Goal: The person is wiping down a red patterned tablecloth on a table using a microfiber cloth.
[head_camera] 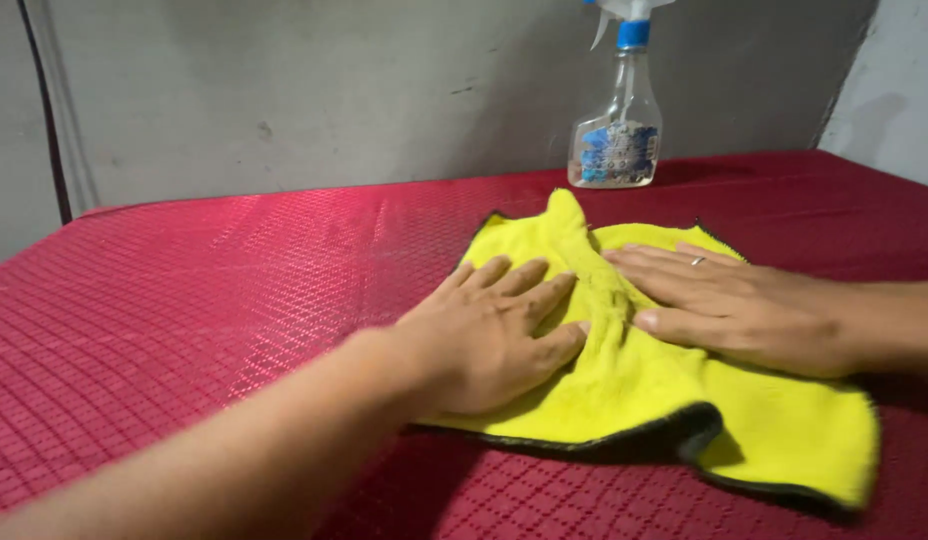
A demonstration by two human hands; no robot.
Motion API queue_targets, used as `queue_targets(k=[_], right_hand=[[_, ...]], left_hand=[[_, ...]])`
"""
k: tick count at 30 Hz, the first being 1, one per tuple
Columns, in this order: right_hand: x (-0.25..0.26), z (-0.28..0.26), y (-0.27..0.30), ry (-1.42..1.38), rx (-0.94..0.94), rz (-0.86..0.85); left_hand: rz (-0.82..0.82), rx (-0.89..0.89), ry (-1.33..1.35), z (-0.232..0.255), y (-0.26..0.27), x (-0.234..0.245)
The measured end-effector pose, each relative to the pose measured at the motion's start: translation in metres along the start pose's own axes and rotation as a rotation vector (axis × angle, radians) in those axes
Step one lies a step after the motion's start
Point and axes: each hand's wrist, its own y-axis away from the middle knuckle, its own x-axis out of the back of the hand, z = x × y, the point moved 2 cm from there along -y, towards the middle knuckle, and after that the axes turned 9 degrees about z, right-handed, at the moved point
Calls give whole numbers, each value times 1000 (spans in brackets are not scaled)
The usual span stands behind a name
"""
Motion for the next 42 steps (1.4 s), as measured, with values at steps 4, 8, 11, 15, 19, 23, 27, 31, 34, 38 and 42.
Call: queue_targets(k=[4, 8, 11, 15, 19, 23, 27, 31, 34, 38, 42], right_hand=[[0, 6, -5, -55, 21, -51], [1, 12, -33, -64, -42, -53], [-9, 27, -60, -124, -26, -4], [-22, 35, -90, -151, 10, 89], [-38, 45, -107, -134, -47, 132], [-52, 72, -123, -100, -120, 169], [-45, 85, -131, -122, -131, 173], [-24, 63, -123, -97, -245, 86], [-18, 42, -103, 105, -253, -5], [-18, 28, -64, 87, -143, 10], [13, -14, -16, -151, -179, 129]], left_hand=[[-84, -164, -62, -22, -13, -4], [-125, -325, -270, -26, -36, -8], [-163, -160, -275, -37, -63, -18], [-111, 92, -170, -64, -92, -39], [-73, 117, -239, -80, -105, -56], [-109, 84, -361, -77, -109, -53], [-161, 163, -337, -72, -115, -36], [-109, 353, -180, -65, -119, -26], [-120, 422, -202, -39, -98, -8], [-190, 339, -242, -1, -60, 15], [52, 149, -111, -3, -30, -4]])
